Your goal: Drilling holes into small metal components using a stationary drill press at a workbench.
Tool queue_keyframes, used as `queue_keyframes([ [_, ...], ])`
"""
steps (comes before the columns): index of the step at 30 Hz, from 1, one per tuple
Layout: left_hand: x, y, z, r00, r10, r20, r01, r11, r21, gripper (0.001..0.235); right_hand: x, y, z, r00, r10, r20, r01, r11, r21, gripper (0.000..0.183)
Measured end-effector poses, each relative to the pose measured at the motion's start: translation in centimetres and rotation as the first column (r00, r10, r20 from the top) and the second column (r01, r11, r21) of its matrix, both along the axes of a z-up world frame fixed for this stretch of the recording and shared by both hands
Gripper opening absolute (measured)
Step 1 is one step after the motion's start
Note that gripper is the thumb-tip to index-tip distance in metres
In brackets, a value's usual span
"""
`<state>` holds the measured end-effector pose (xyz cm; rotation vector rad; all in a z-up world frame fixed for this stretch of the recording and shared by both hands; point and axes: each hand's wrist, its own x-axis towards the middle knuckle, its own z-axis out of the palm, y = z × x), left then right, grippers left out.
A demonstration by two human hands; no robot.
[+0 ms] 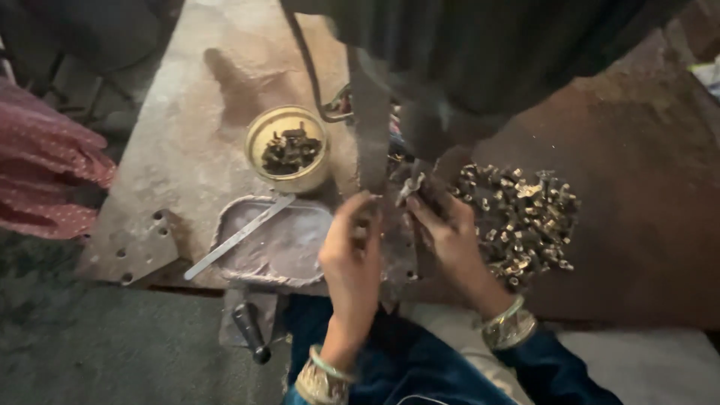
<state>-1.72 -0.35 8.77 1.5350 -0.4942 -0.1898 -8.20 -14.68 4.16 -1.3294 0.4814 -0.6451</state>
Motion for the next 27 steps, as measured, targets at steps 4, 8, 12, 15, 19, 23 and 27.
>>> queue_keyframes([
  [4, -3.1, -2.4, -10.8, 0.461, -0.480, 0.747, 0.060, 0.856, 0.513, 0.023, -0.2, -1.5, 0.9, 0.983, 0.184, -0.012, -0.183, 0.980, 0.083, 0.018],
  [8, -4.4, -4.2, -10.5, 0.581, -0.506, 0.638, 0.225, 0.853, 0.471, 0.024, -0.3, -1.0, 0.2, 0.990, 0.140, -0.004, -0.140, 0.990, 0.004, 0.022],
  [12, -5.0, -5.7, -10.0, 0.707, -0.534, 0.463, 0.389, 0.841, 0.375, 0.025, -1.0, -3.2, -4.0, 0.985, 0.124, -0.118, -0.169, 0.818, -0.551, 0.037],
  [15, -5.2, -6.4, -9.6, 0.767, -0.560, 0.312, 0.484, 0.825, 0.291, 0.026, -0.6, -3.0, -1.7, 0.968, 0.211, -0.135, -0.250, 0.802, -0.542, 0.043],
  [19, -5.4, -6.4, -9.6, 0.802, -0.592, 0.082, 0.575, 0.801, 0.166, 0.027, 0.4, -4.3, 2.6, 0.862, 0.369, -0.348, -0.389, 0.921, 0.012, 0.039],
  [23, -5.2, -4.0, -9.3, 0.794, -0.600, -0.094, 0.607, 0.793, 0.062, 0.028, 0.5, -6.7, 2.9, 0.804, 0.584, -0.109, -0.587, 0.810, 0.012, 0.031],
  [27, -4.4, 1.3, -8.4, 0.533, -0.506, -0.678, 0.681, 0.732, -0.010, 0.031, 0.6, -6.8, 3.0, 0.807, 0.551, -0.214, -0.582, 0.803, -0.130, 0.033],
])
